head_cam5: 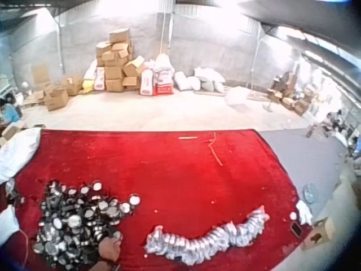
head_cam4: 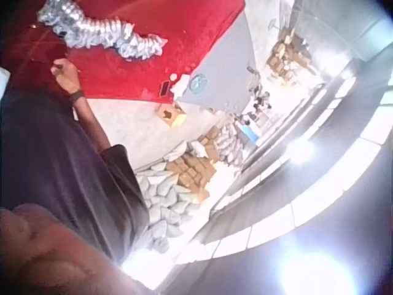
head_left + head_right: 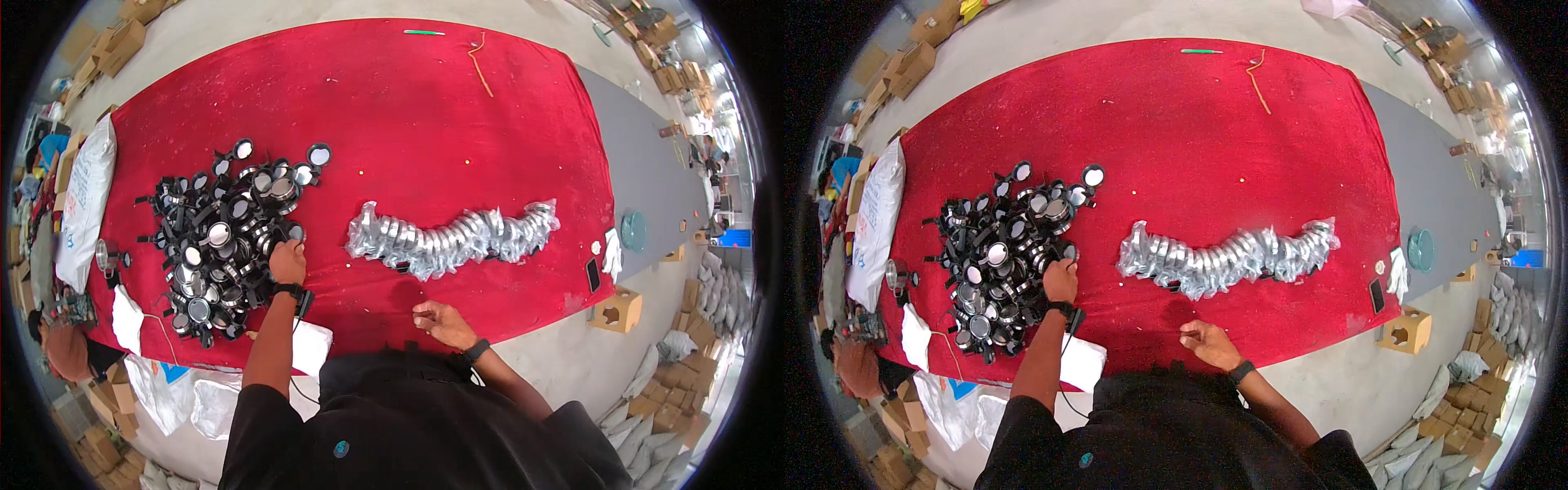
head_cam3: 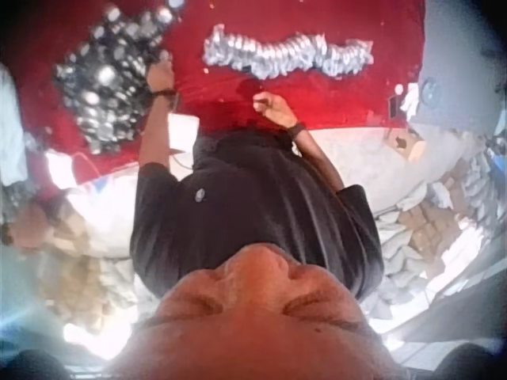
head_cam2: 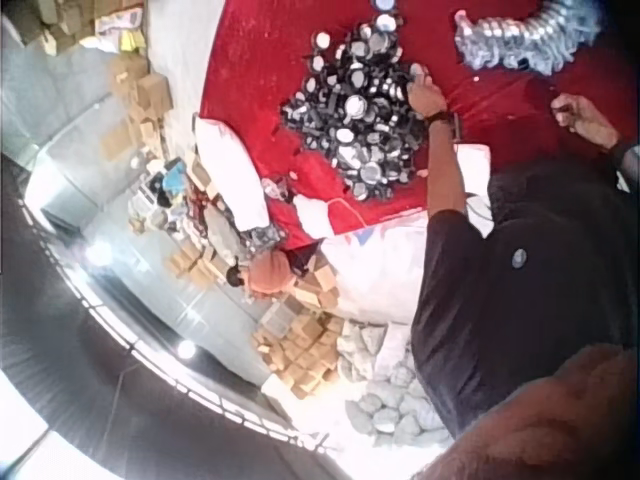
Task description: Packing small circular components into plastic bags in a manufacturing setting.
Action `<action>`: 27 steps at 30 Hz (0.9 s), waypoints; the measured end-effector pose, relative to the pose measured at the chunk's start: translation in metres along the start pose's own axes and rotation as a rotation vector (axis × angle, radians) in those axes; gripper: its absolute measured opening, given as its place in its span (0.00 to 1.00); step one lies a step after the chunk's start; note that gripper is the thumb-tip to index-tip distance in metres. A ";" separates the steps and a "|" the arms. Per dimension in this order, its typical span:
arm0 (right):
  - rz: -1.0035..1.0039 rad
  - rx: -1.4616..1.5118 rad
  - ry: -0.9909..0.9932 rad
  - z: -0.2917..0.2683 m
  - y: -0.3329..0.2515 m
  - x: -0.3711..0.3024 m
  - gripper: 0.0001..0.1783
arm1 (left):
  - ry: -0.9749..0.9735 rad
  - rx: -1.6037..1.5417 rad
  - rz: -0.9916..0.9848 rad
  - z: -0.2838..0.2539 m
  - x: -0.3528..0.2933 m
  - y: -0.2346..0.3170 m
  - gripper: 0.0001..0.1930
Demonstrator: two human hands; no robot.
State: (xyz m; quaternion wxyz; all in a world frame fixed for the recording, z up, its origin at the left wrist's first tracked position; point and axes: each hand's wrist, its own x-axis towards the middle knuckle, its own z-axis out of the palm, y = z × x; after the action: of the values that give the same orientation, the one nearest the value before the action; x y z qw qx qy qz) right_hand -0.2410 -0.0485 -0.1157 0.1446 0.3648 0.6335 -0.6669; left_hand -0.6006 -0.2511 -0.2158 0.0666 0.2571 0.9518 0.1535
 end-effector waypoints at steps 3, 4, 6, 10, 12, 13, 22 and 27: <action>-0.028 0.025 -0.019 0.009 -0.001 -0.009 0.17 | 0.103 -0.355 0.002 -0.017 -0.015 -0.014 0.12; -0.055 0.037 -0.030 0.011 0.000 -0.012 0.16 | 0.125 -0.347 -0.004 -0.026 -0.020 -0.016 0.12; -0.061 0.045 -0.050 0.014 -0.002 -0.020 0.16 | -0.129 -0.827 -0.321 -0.044 -0.033 -0.015 0.13; -0.142 -0.045 -0.021 0.017 -0.012 -0.032 0.15 | -0.239 -1.100 -0.249 -0.097 -0.068 0.003 0.09; -0.225 -0.051 -0.046 0.026 -0.027 -0.034 0.15 | -0.264 -1.140 -0.276 -0.122 -0.095 0.005 0.07; -0.289 -0.137 -0.045 0.033 -0.044 -0.037 0.17 | -0.327 -1.413 -0.265 -0.126 -0.110 0.000 0.07; -0.879 -0.648 -0.167 0.101 -0.133 -0.085 0.34 | -0.673 -2.044 -0.169 -0.165 -0.223 0.031 0.11; -0.426 -0.401 -0.504 0.114 -0.144 -0.108 0.26 | -0.749 -2.262 -0.052 -0.147 -0.246 0.000 0.18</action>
State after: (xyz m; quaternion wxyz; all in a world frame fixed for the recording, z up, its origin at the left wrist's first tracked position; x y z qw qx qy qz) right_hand -0.2956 -0.1639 0.0549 0.2226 0.0141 0.7573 -0.6138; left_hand -0.4190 -0.4145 -0.0655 0.5324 0.0620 0.2026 0.8196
